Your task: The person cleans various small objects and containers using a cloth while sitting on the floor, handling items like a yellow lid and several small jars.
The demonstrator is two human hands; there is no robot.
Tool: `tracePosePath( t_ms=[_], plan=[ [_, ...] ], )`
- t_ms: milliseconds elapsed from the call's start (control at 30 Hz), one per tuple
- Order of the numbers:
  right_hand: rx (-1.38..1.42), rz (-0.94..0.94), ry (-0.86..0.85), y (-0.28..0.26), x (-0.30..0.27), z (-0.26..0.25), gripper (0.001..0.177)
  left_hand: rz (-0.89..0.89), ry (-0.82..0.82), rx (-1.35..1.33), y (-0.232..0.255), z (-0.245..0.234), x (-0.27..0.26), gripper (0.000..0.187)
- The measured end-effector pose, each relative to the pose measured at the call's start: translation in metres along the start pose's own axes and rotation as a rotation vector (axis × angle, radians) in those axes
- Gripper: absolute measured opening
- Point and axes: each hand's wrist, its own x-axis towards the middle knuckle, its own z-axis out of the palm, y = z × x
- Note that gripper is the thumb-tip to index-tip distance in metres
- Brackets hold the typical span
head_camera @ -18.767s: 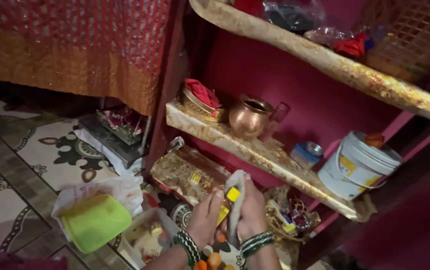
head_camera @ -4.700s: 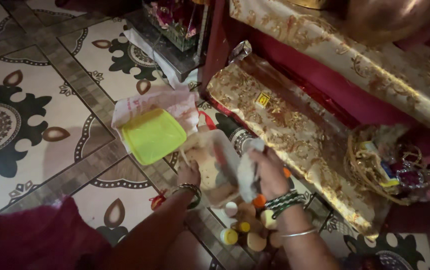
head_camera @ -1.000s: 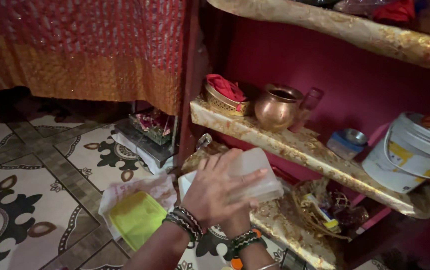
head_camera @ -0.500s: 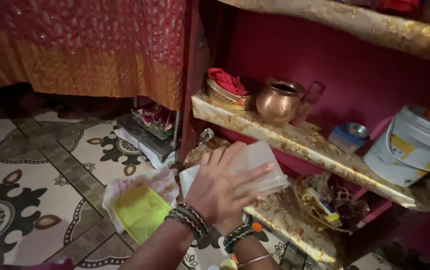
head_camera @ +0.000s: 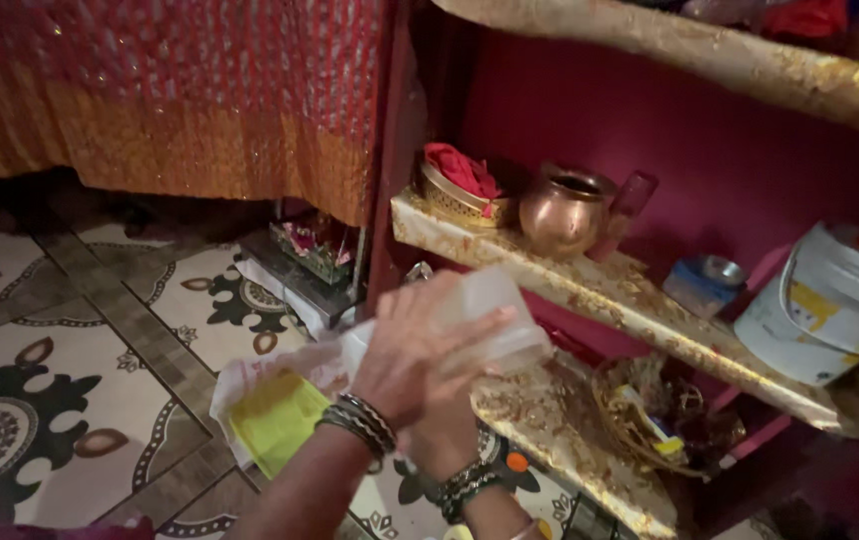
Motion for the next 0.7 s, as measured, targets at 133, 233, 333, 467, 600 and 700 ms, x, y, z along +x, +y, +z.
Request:
tracePosePath(
  t_ms=[133,233,333,467,600,700],
  plan=[
    [0.063,0.047,-0.288,0.002,-0.016,0.004,0.027,-0.185,0.199,0.128,-0.047,-0.031,0.007,0.057],
    [0.67,0.283,-0.23,0.02,-0.017,-0.003,0.037,-0.353,0.317,0.038,-0.069,-0.052,0.004,0.055],
    [0.468,0.41,-0.292,0.031,-0.006,-0.043,0.043,-0.444,0.344,-0.026,-0.075,-0.054,0.0,0.057],
    [0.579,0.511,-0.21,0.039,0.019,-0.121,0.032,-0.431,0.327,-0.054,-0.076,-0.036,-0.008,0.058],
    [0.895,0.57,0.277,0.03,0.023,-0.127,0.031,-0.492,0.291,-0.215,-0.065,-0.002,-0.013,0.057],
    [0.721,0.449,0.412,-0.002,0.027,-0.08,0.046,-0.554,0.266,-0.476,-0.051,0.013,-0.019,0.055]
  ],
)
